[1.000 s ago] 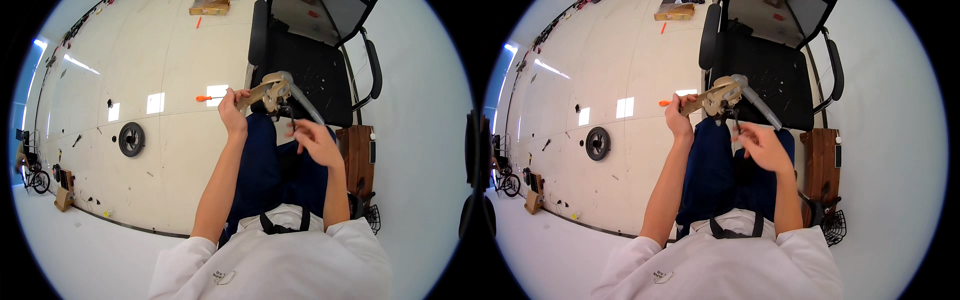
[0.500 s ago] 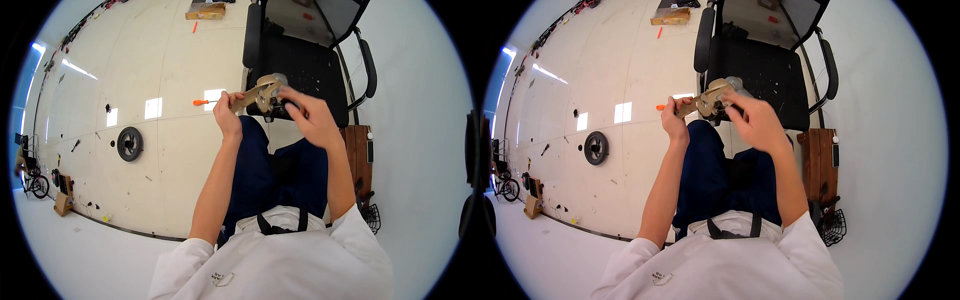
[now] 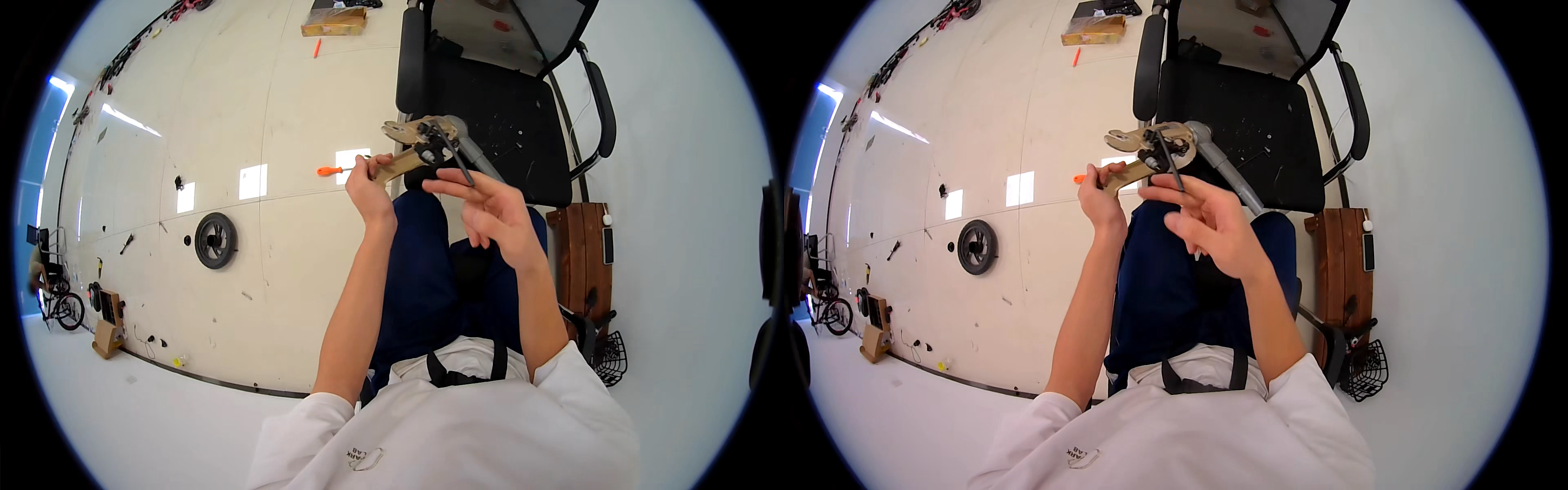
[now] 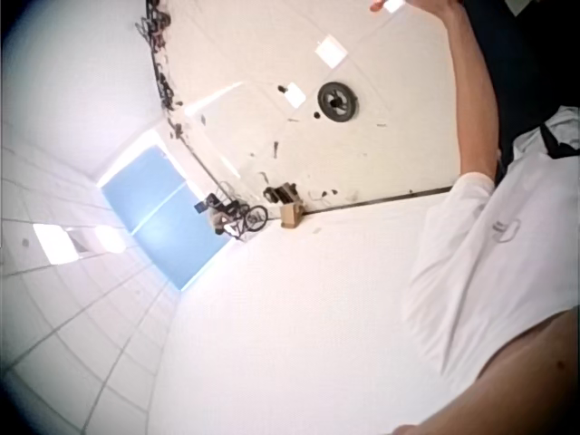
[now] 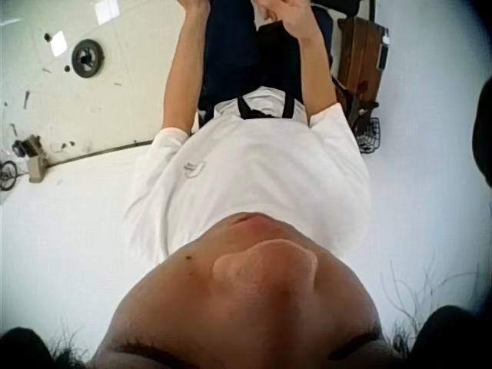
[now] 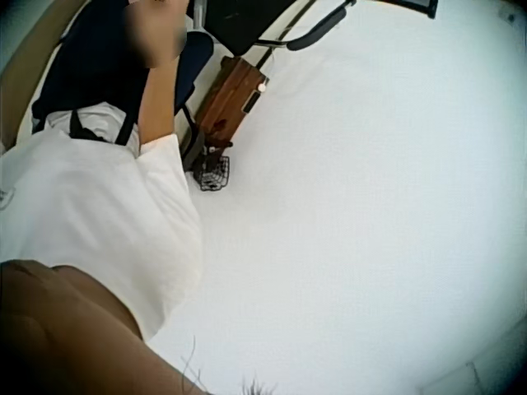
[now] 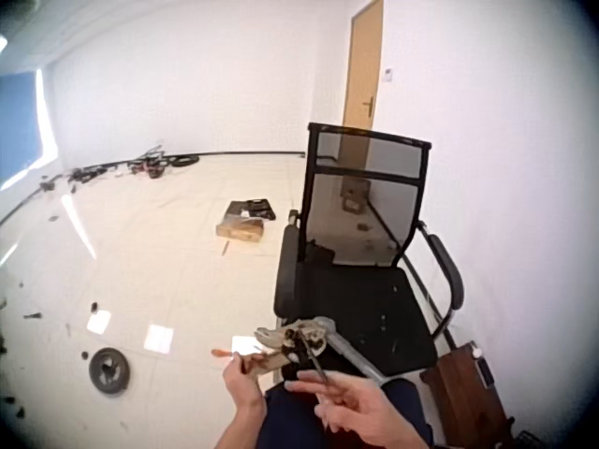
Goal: The person assembles a beige mechanical component by hand, inserting and rotating a metal rod and adjusting internal parts. The person repeatedly manipulates the component, testing its movement and alignment while seated in a workshop.
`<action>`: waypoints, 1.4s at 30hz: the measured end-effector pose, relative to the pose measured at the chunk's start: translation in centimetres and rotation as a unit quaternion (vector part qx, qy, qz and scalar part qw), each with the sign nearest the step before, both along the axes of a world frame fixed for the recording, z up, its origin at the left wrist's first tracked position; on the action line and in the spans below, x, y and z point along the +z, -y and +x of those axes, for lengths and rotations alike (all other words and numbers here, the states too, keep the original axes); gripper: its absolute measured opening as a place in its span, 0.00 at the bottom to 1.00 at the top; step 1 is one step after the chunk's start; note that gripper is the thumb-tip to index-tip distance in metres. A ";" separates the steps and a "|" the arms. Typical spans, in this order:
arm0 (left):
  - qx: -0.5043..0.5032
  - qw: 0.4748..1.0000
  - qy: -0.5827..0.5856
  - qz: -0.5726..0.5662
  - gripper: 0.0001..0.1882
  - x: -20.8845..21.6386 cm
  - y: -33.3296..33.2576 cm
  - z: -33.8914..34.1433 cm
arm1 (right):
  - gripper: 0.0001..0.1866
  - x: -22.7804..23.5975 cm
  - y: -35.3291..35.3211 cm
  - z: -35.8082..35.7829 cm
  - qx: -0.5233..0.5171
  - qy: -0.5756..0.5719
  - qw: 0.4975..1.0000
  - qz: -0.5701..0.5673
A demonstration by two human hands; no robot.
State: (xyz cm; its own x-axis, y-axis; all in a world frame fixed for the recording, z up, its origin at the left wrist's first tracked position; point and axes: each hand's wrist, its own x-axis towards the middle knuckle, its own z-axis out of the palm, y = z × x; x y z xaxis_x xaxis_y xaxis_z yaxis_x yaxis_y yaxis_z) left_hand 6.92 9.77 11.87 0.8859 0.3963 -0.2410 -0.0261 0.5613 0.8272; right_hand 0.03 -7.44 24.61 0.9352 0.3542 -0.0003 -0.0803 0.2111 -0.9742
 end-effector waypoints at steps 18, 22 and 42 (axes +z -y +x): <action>-0.021 0.984 0.002 -0.180 0.15 1.7 -1.7 0.8 | 0.14 1.9 -0.4 4.0 0.093 0.419 0.806 -0.407; -0.018 0.989 0.049 -0.138 0.15 -0.3 -2.0 0.3 | 0.15 -0.3 -2.2 3.4 0.156 0.469 0.773 -0.398; -0.029 0.998 -0.051 -0.009 0.23 -1.0 -1.1 0.5 | 0.24 -5.5 -3.9 -0.6 0.052 0.456 0.787 -0.413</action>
State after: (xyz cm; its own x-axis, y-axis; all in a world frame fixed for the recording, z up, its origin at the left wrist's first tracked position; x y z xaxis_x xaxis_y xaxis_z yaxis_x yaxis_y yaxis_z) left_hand 7.45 10.90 10.90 0.8773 0.3403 -0.3385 0.0909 0.5746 0.8134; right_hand -0.53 -3.49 19.09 0.6465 0.6596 0.3834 0.7560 -0.4863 -0.4382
